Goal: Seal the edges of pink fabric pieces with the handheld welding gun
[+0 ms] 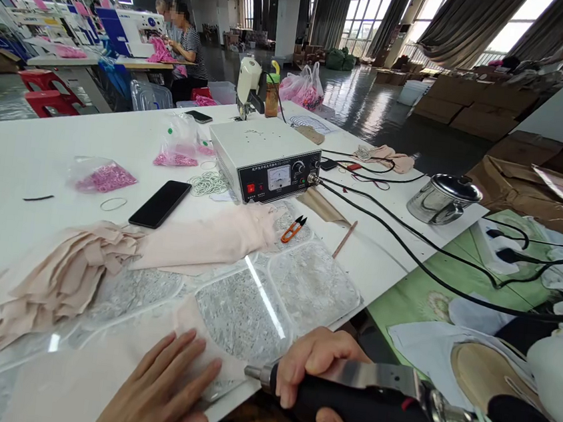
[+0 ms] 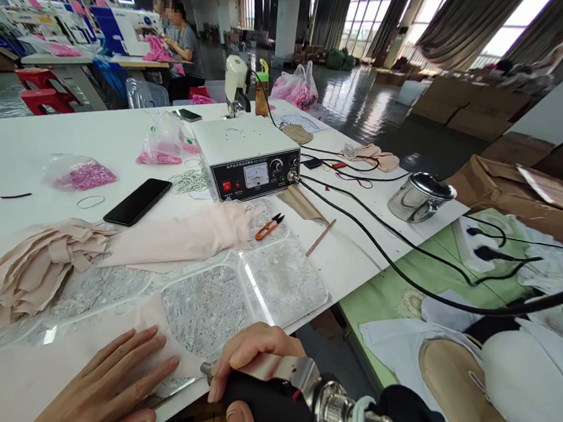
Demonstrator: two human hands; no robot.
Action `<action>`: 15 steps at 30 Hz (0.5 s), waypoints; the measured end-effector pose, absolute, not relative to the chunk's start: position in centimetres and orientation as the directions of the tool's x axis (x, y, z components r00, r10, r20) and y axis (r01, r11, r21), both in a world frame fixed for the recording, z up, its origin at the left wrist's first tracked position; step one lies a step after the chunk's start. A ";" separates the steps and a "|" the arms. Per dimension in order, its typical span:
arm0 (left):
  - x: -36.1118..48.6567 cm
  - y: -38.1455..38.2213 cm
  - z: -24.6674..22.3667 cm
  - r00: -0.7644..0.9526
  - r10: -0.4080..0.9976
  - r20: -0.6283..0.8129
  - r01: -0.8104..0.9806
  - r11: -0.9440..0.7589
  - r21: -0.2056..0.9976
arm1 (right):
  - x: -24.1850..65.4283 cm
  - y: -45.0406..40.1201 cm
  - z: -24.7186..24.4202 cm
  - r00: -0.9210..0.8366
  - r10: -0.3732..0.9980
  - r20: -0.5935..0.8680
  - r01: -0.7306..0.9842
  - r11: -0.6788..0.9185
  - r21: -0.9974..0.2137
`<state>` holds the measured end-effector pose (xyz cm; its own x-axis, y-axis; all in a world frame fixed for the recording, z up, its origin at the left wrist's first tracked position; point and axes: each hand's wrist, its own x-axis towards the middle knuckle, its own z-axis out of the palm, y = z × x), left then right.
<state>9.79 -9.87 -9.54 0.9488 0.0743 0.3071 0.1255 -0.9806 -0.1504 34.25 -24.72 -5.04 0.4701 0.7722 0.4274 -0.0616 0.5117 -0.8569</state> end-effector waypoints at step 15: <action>9.9 -10.6 -10.0 0.961 0.083 0.262 0.137 -0.971 -0.195 | 33.6 -25.0 -6.0 0.536 0.771 0.344 -0.200 0.512 -0.835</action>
<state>9.93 -10.63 -10.05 0.9614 0.0827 0.2625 0.1368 -0.9712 -0.1950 33.64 -24.96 -6.02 0.5357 0.7710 0.3444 -0.2003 0.5122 -0.8352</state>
